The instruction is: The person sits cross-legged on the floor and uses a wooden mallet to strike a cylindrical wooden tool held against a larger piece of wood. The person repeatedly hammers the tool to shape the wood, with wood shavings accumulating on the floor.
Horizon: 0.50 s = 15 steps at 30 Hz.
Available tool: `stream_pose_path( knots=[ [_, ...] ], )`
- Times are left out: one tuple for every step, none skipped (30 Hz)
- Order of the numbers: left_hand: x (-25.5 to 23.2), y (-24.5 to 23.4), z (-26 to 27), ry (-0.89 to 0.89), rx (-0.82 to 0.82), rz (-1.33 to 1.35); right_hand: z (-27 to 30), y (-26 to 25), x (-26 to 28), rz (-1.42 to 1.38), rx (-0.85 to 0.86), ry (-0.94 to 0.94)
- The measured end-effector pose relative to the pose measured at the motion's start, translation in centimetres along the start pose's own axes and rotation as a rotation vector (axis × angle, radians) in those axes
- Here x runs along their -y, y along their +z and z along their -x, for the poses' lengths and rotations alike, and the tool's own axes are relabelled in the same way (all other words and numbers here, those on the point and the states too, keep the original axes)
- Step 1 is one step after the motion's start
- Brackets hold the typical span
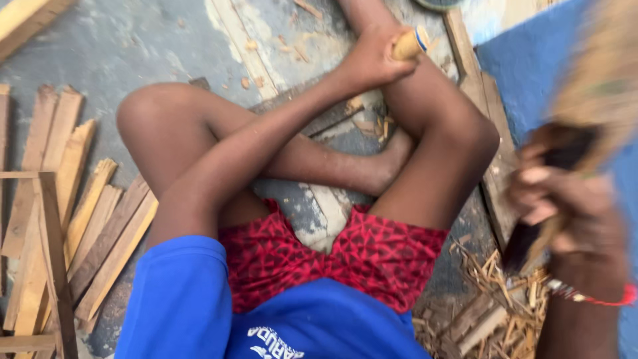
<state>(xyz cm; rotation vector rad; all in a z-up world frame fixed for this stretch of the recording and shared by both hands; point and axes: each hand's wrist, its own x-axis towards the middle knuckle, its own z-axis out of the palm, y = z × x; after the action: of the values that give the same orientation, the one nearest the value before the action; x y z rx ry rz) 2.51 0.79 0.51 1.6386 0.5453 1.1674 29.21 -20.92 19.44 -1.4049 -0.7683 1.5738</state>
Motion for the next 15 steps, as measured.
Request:
stream_pose_path(
  knots=[
    [-0.3, 0.5, 0.5, -0.036, 0.009, 0.008, 0.2, -1.2, 0.3, -0.012, 0.008, -0.081],
    [-0.8, 0.3, 0.6, -0.055, 0.015, -0.004, -0.5, -2.2, 0.8, -0.027, 0.034, -0.181],
    [-1.2, -0.1, 0.5, -0.074, 0.02, -0.015, -1.4, -2.8, 0.9, -0.062, 0.042, -0.225],
    [-1.3, -0.2, 0.5, -0.099, 0.014, -0.042, -1.9, -2.7, -0.4, -0.04, 0.044, -0.208],
    [-1.4, -0.4, 0.5, -0.125, 0.008, -0.069, -2.4, -2.5, -1.5, -0.019, 0.047, -0.19],
    [-1.4, -0.7, 0.4, -0.147, -0.002, -0.098, -3.3, -0.7, -4.2, 0.06, 0.053, -0.12],
    [-1.2, -1.2, 0.3, -0.101, 0.017, -0.095, -4.1, 1.6, -6.8, 0.139, 0.058, -0.051],
    [-0.9, -1.5, 0.2, -0.054, 0.033, -0.084, -4.3, 3.6, -8.1, 0.224, 0.059, 0.021],
    [-0.7, -1.5, 0.1, -0.006, 0.049, -0.074, -4.0, 5.3, -8.6, 0.11, 0.132, 0.141],
    [-0.5, -1.6, 0.3, 0.037, 0.028, -0.081, -4.0, 6.7, -8.5, -0.011, 0.209, 0.252],
    [-0.4, -1.4, 0.6, 0.08, 0.008, -0.086, -3.4, 6.8, -7.2, -0.085, 0.24, 0.276],
    [-0.1, -1.6, 0.3, 0.125, -0.011, -0.094, -2.4, 6.2, -5.6, -0.16, 0.274, 0.299],
    [0.3, -2.0, -0.5, 0.165, -0.025, -0.126, -1.9, 5.5, -4.1, -0.235, 0.309, 0.323],
    [0.1, -1.8, 0.1, 0.177, -0.049, -0.146, -1.3, 4.4, -1.7, -0.167, 0.151, 0.328],
    [-0.2, -1.7, 0.8, 0.188, -0.072, -0.168, -1.0, 4.0, -0.3, -0.096, -0.006, 0.338]
  ],
)
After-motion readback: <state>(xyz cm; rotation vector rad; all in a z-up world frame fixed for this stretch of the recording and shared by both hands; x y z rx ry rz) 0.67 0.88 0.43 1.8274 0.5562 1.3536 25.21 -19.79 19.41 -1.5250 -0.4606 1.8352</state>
